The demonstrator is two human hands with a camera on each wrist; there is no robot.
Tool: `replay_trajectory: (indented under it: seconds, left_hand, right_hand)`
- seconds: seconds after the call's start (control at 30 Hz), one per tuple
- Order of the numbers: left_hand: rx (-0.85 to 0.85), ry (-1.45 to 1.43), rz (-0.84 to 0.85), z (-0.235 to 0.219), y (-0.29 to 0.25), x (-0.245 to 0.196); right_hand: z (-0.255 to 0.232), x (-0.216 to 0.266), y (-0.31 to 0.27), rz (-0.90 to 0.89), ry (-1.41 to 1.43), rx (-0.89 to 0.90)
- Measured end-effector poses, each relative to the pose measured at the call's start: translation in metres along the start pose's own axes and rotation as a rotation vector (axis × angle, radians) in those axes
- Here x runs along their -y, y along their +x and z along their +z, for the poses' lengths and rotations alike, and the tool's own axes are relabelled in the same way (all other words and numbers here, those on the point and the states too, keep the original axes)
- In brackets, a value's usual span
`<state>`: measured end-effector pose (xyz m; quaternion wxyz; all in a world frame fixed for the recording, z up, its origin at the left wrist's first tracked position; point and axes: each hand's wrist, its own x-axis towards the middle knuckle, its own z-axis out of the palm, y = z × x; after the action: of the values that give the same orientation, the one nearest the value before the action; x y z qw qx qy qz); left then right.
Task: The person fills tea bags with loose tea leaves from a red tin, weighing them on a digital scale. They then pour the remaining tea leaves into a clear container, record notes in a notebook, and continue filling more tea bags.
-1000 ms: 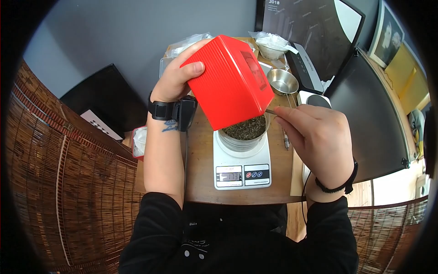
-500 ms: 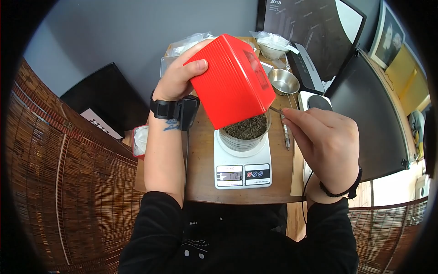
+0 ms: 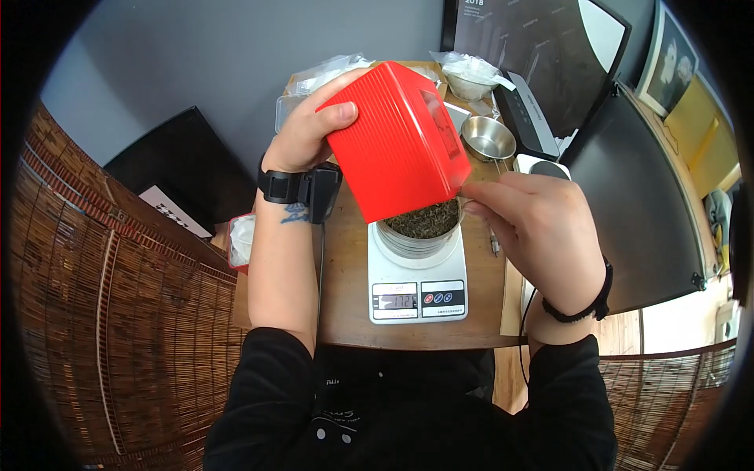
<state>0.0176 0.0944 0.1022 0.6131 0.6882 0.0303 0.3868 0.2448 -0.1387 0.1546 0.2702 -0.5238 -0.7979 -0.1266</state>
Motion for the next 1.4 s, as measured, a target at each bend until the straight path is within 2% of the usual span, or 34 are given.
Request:
replay_trajectory:
  seconds: [0.17, 0.37, 0.43, 0.5, 0.57, 0.6, 0.67, 0.8, 0.9, 1.0, 1.2, 1.3, 1.4]
  left_hand:
    - [-0.049, -0.041, 0.013, 0.004, -0.002, 0.000]
    - [-0.022, -0.124, 0.002, 0.001, -0.004, 0.002]
    - [-0.062, -0.065, -0.011, 0.003, -0.002, 0.005]
    - [-0.106, -0.010, -0.023, 0.002, -0.002, 0.006]
    - [-0.039, -0.146, 0.012, 0.000, -0.003, 0.003]
    - [-0.040, -0.147, 0.012, 0.002, -0.003, 0.001]
    - [-0.049, -0.011, -0.007, 0.005, -0.001, -0.003]
    - [-0.032, -0.073, -0.015, 0.000, -0.002, 0.004]
    - [-0.068, 0.021, -0.016, 0.001, 0.000, 0.004]
    - [0.004, 0.010, 0.021, -0.003, 0.002, 0.003]
    - [-0.059, 0.000, 0.025, 0.004, 0.000, -0.002]
    - [0.010, -0.017, 0.034, 0.001, 0.001, 0.001]
    - [-0.067, 0.057, 0.039, 0.006, 0.001, -0.002]
  right_hand:
    - [-0.010, 0.000, -0.004, 0.025, -0.022, -0.034]
    - [-0.003, -0.001, -0.006, 0.006, -0.058, -0.103]
    - [-0.008, 0.006, -0.006, -0.046, -0.055, 0.050]
    - [-0.008, 0.007, -0.008, -0.053, -0.039, 0.039]
    - [-0.010, 0.009, -0.009, -0.026, -0.036, -0.068]
    - [-0.010, 0.008, -0.009, -0.026, -0.036, -0.067]
    - [-0.009, 0.007, -0.009, -0.011, -0.064, -0.105]
    - [-0.007, 0.005, -0.009, -0.006, -0.131, -0.083]
    - [-0.006, 0.006, -0.008, 0.010, -0.148, -0.085]
    - [-0.007, 0.007, -0.012, 0.025, -0.126, -0.038]
    - [-0.011, 0.011, -0.012, 0.015, -0.145, -0.082]
    - [-0.009, 0.008, -0.013, 0.018, -0.119, -0.078]
    - [-0.008, 0.009, -0.013, 0.000, -0.121, -0.081]
